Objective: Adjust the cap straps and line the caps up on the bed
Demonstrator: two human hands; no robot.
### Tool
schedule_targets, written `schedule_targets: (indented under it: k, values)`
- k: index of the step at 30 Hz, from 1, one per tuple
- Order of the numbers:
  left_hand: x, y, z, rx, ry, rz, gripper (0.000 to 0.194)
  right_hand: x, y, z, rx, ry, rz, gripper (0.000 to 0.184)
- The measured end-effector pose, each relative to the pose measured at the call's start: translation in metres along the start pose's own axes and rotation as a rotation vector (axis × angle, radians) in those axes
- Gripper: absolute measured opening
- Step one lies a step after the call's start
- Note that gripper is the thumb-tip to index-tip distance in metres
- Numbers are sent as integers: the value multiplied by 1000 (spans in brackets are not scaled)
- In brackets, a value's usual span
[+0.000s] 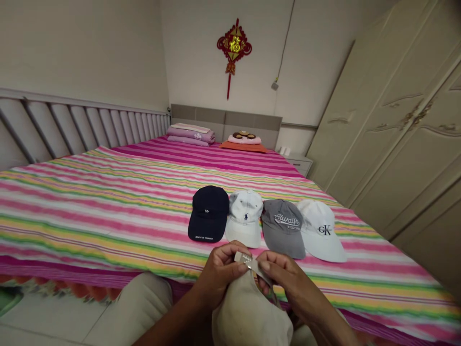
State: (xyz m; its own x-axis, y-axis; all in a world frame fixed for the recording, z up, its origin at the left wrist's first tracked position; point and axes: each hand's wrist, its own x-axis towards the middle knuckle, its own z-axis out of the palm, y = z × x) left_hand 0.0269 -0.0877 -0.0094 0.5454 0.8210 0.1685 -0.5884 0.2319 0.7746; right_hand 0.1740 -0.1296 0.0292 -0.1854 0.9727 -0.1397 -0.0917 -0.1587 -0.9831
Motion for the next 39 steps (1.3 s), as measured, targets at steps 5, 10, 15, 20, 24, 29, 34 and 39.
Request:
schedule_targets:
  k: [5, 10, 15, 20, 24, 29, 34, 39]
  values:
    - [0, -2, -3, 42, -2, -21, 20, 1, 6, 1, 59, 56, 49, 34]
    - [0, -5, -3, 78, -15, -4, 20, 2, 7, 2, 94, 38, 49, 31]
    - [1, -6, -8, -17, -2, 13, 20, 0, 8, -5, 75, -49, 45, 30]
    - [1, -8, -8, 38, -7, -8, 19, 0, 11, -6, 94, 18, 25, 29]
    - [1, -11, -7, 77, -12, -11, 20, 0, 9, -3, 60, 52, 39, 30]
    - [2, -10, -9, 113, 2, 3, 21, 1, 9, -3, -2, 73, 52, 33]
    - [1, -7, -7, 242, -15, 63, 20, -1, 8, -2, -41, 83, 44, 35]
    - [0, -12, -13, 30, 7, 2, 20, -3, 6, -3, 10, -44, 47, 37]
